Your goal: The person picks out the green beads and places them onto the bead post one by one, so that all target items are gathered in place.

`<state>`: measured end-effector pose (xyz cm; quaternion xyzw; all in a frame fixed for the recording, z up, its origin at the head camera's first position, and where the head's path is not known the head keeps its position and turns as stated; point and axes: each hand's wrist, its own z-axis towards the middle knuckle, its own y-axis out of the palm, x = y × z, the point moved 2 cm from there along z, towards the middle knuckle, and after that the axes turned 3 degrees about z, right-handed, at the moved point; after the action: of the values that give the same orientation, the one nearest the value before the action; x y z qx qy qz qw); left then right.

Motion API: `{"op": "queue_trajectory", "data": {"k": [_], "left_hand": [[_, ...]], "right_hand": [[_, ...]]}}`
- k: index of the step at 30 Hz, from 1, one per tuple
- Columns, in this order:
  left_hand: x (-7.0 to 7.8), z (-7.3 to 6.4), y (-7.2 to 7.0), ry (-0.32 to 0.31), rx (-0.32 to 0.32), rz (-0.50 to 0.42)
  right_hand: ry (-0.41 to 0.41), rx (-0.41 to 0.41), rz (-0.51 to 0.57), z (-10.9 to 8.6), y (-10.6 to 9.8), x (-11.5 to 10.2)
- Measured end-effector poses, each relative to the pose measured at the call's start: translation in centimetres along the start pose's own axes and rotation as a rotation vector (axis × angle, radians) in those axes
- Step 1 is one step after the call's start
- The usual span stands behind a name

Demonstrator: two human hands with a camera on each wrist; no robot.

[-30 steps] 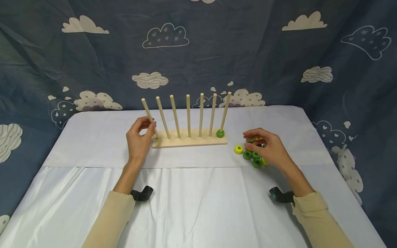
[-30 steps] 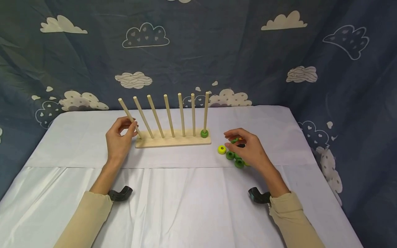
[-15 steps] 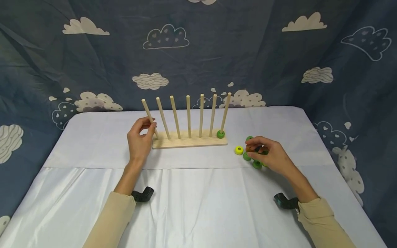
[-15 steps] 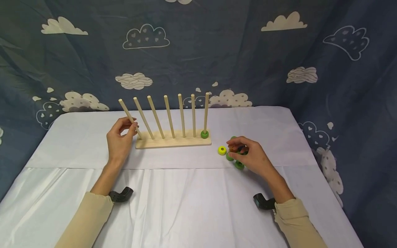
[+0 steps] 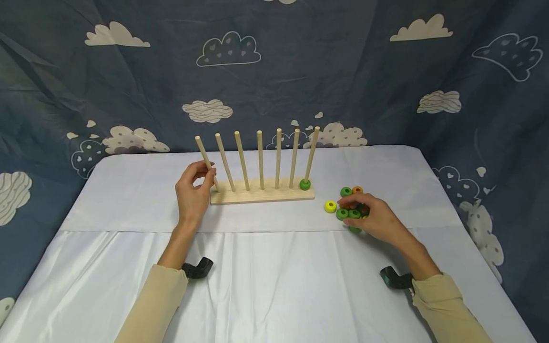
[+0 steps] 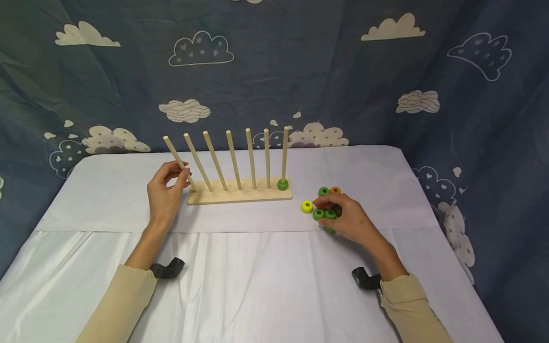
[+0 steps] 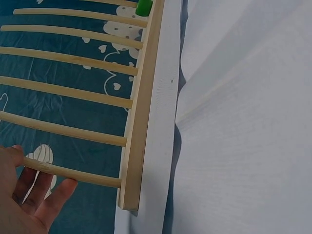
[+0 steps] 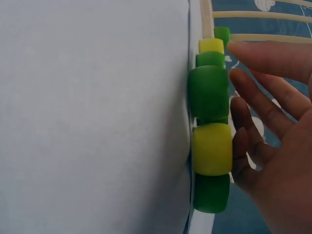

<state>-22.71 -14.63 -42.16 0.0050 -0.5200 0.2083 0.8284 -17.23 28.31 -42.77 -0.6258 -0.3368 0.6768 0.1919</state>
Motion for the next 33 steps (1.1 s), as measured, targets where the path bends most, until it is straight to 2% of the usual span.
{"op": "queue_trajectory", "data": {"k": [12,22,27,33], "left_hand": [[0.1,0.1,0.1,-0.003,0.016,-0.006],[-0.2,0.0,0.1,-0.013,0.023,-0.010],[-0.3,-0.1,0.1,-0.020,0.033,-0.014],[-0.3,0.0,0.1,-0.018,0.031,-0.036]], "right_hand": [[0.009,0.002,-0.102,0.4,0.5,0.0],[0.028,-0.003,-0.111,0.9,0.8,-0.1],[-0.002,0.001,-0.112,1.3,0.6,-0.3],[-0.072,0.078,-0.105,1.6,0.0,-0.6]]}}
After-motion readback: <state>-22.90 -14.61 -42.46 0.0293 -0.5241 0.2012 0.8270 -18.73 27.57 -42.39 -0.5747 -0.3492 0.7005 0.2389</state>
